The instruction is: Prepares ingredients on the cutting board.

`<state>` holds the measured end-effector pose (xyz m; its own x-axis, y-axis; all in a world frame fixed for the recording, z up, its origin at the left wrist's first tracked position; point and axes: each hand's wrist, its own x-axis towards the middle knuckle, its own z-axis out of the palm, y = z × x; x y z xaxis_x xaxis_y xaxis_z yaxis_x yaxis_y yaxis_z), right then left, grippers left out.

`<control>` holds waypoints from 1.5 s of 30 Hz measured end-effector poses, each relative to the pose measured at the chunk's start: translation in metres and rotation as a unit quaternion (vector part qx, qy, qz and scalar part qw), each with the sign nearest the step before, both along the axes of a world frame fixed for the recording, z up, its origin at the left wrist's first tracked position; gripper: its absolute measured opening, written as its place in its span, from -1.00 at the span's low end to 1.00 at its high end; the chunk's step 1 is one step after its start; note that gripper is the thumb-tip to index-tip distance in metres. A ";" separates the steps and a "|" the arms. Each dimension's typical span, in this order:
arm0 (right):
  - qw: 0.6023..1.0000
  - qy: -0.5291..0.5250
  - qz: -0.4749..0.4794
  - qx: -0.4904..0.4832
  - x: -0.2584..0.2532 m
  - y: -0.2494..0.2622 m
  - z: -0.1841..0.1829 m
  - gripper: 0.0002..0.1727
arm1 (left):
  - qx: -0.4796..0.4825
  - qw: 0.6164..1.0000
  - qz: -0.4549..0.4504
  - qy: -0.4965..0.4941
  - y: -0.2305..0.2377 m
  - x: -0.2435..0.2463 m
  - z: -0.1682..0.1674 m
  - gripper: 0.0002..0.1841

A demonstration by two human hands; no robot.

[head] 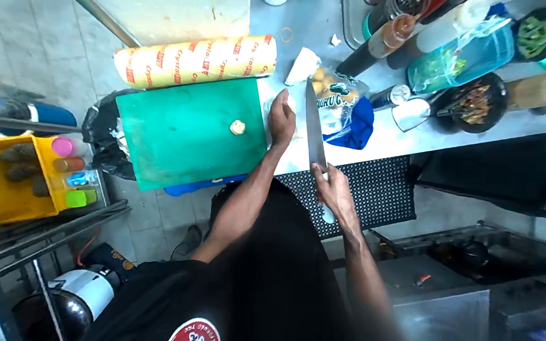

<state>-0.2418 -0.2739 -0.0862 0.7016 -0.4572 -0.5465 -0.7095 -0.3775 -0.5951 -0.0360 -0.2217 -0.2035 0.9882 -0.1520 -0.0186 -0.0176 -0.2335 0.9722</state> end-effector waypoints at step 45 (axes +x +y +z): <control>0.930 0.093 0.329 -0.135 0.098 0.088 -0.094 -0.55 | 0.240 0.935 -0.235 -0.111 0.241 -0.007 -0.042 -0.73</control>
